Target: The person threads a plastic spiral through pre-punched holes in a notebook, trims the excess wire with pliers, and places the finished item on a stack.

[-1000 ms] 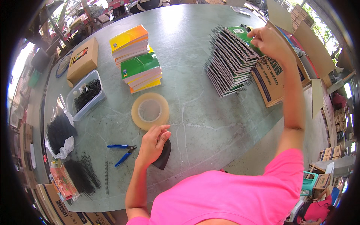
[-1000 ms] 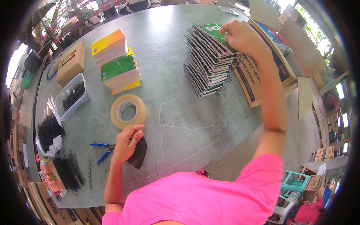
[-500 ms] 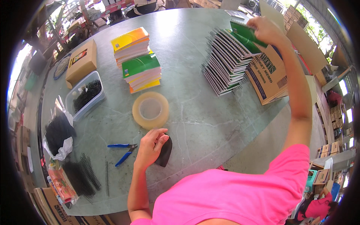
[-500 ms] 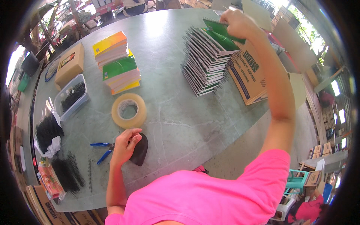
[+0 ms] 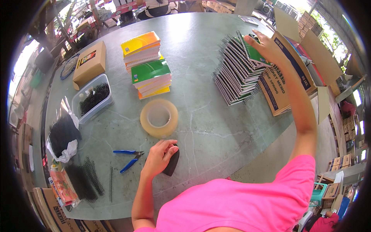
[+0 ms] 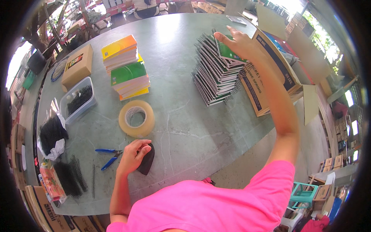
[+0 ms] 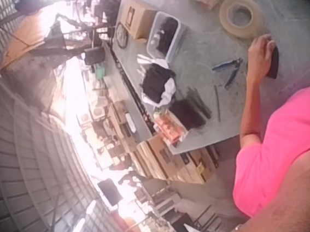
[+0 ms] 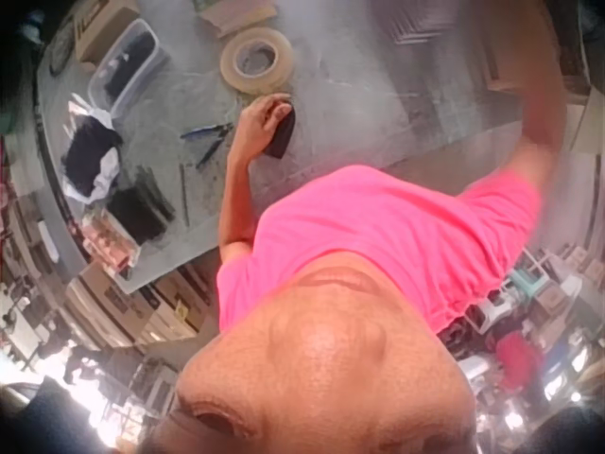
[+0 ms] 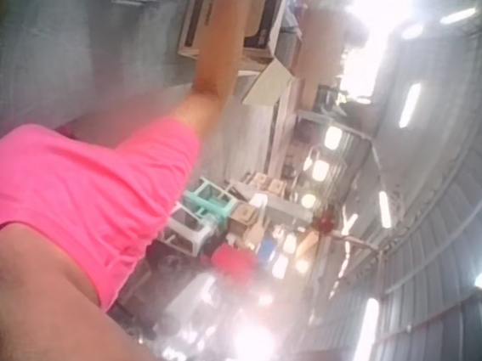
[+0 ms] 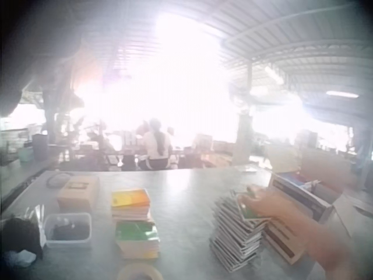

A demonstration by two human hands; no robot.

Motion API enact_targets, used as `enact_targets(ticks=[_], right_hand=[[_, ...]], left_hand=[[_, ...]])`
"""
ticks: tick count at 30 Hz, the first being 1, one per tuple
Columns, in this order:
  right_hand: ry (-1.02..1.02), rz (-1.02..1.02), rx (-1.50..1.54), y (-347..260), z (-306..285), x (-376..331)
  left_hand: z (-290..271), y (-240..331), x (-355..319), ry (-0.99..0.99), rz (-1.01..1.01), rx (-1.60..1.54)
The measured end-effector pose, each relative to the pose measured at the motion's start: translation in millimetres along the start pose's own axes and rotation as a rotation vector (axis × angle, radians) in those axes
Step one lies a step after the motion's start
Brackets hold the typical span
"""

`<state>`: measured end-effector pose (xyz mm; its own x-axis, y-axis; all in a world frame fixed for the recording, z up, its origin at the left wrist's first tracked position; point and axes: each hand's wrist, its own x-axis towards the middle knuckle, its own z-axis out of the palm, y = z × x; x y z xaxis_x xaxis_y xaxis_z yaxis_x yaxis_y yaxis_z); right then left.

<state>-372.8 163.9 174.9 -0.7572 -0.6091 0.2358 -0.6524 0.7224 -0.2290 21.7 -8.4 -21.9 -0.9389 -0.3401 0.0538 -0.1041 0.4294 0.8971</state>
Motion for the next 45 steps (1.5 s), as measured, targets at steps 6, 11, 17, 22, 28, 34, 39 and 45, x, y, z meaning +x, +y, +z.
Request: enact_targets(ticks=[6,11,17,22,28,34,39,45], right_hand=[[-0.193,-0.034,-0.226,-12,4,-11],[-0.184,-0.083,-0.017,19,-7,-13],[-0.154,-0.199,-0.032,22,2,-18],[0.253,-0.142,-0.599,-31,8,-32],[0.383,-0.81,0.262,-137,109,-4],[0.232,-0.854,0.191,-213,231,-10],[0.01,-0.76,0.322,-213,212,-33],[-0.245,-0.291,1.647,-217,187,-102]], left_hand=[[1,2,3,-0.021,-0.043,0.047],[2,3,1,-0.015,-0.041,0.016],[4,1,2,-0.006,-0.037,0.016],[1,-2,-3,0.004,-0.026,0.079],[6,-3,-2,0.026,0.035,0.088],[-15,-1,-33,0.141,-0.108,0.164],[-25,-10,-51,0.196,-0.173,0.064],[-11,-13,18,0.575,-0.164,-0.685]])
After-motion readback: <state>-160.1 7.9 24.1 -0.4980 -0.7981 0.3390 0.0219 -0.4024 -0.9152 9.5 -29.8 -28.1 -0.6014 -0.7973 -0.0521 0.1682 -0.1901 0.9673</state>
